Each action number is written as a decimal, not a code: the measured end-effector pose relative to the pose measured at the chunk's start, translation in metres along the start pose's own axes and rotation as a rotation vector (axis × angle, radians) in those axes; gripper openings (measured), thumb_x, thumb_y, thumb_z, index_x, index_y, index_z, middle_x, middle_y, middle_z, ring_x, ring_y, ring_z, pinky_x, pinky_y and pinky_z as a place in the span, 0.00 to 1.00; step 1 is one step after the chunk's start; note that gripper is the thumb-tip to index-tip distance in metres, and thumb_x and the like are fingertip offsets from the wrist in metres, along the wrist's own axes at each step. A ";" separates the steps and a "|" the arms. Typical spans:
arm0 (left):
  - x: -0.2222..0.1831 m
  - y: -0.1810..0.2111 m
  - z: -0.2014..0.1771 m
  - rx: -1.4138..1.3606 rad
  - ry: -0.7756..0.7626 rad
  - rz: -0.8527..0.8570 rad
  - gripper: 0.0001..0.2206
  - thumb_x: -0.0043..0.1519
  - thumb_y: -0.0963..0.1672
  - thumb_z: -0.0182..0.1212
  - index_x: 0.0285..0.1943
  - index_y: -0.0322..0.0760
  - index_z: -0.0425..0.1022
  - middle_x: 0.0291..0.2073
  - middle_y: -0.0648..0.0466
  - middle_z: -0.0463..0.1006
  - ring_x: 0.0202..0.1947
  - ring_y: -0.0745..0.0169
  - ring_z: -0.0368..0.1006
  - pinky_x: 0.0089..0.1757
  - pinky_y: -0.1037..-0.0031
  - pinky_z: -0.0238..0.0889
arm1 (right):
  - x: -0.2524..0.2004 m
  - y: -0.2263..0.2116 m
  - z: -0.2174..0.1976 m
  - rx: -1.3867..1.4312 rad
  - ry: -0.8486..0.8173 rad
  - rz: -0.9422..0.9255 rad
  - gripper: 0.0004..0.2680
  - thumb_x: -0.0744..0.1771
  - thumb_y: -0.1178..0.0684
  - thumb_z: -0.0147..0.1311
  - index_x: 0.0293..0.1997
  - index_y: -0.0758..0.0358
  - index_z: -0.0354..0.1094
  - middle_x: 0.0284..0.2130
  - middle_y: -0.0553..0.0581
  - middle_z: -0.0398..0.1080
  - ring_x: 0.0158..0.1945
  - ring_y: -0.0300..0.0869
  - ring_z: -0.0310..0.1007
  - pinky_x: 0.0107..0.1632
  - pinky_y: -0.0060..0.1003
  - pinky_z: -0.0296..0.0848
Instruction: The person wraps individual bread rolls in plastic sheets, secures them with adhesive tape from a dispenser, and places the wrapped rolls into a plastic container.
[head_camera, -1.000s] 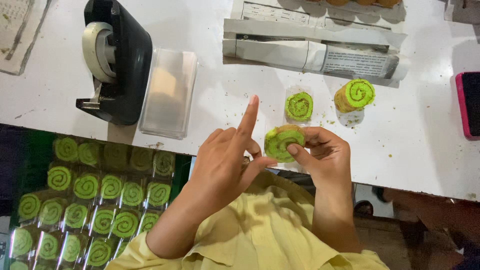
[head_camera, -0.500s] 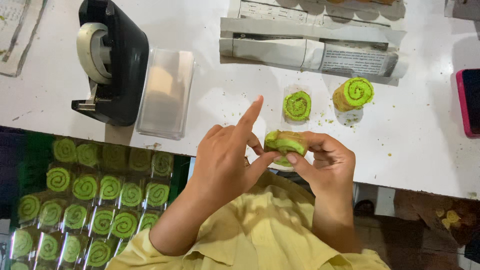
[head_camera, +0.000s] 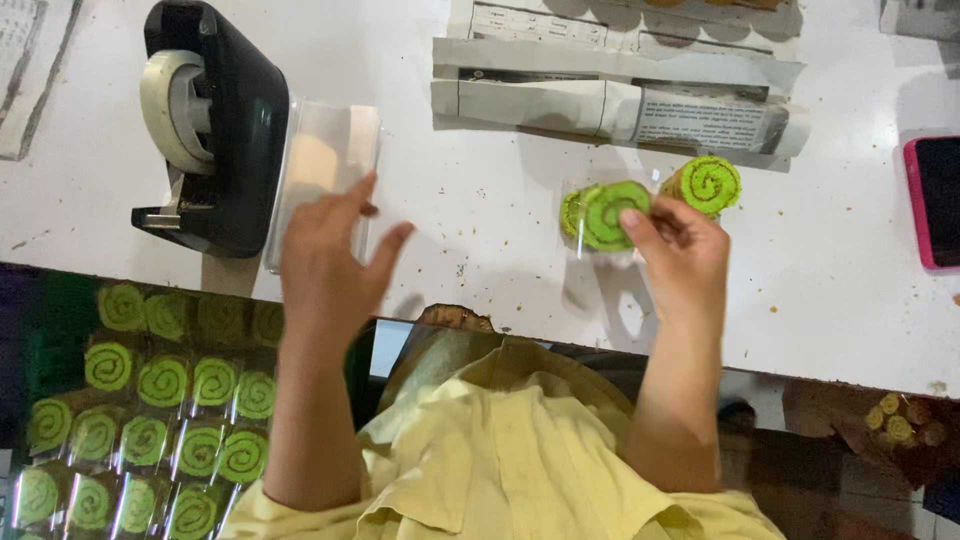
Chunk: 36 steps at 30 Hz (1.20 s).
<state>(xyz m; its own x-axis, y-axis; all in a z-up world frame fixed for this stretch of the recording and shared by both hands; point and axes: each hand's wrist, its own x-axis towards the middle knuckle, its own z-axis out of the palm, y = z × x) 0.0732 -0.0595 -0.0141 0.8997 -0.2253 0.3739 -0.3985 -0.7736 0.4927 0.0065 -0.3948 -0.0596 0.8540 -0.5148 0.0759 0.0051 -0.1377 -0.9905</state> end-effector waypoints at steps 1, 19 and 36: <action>0.003 -0.021 0.006 0.001 0.001 -0.001 0.24 0.63 0.48 0.76 0.64 0.29 0.80 0.37 0.47 0.83 0.38 0.50 0.75 0.45 0.62 0.64 | 0.004 0.001 0.004 0.001 -0.002 0.000 0.12 0.65 0.56 0.72 0.50 0.69 0.76 0.37 0.57 0.75 0.42 0.35 0.75 0.49 0.28 0.76; 0.018 -0.124 0.040 0.002 -0.238 0.183 0.22 0.70 0.36 0.54 0.76 0.29 0.67 0.74 0.38 0.65 0.76 0.37 0.56 0.71 0.51 0.48 | -0.025 -0.054 -0.016 -0.585 -0.022 -0.323 0.07 0.75 0.58 0.60 0.56 0.73 0.77 0.36 0.60 0.74 0.34 0.39 0.65 0.35 0.33 0.68; 0.003 0.062 0.047 -1.965 -0.426 -0.459 0.30 0.69 0.51 0.60 0.75 0.26 0.61 0.72 0.28 0.64 0.74 0.29 0.61 0.71 0.45 0.53 | 0.052 -0.057 -0.108 -1.017 -0.264 -0.643 0.14 0.72 0.56 0.64 0.65 0.70 0.76 0.64 0.74 0.73 0.65 0.64 0.70 0.68 0.56 0.65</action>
<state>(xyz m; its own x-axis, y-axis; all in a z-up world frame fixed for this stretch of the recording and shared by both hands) 0.0596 -0.1357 -0.0195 0.8287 -0.5594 -0.0188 0.4621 0.6647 0.5870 -0.0058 -0.5046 0.0134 0.9252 0.0603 0.3746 0.1568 -0.9598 -0.2327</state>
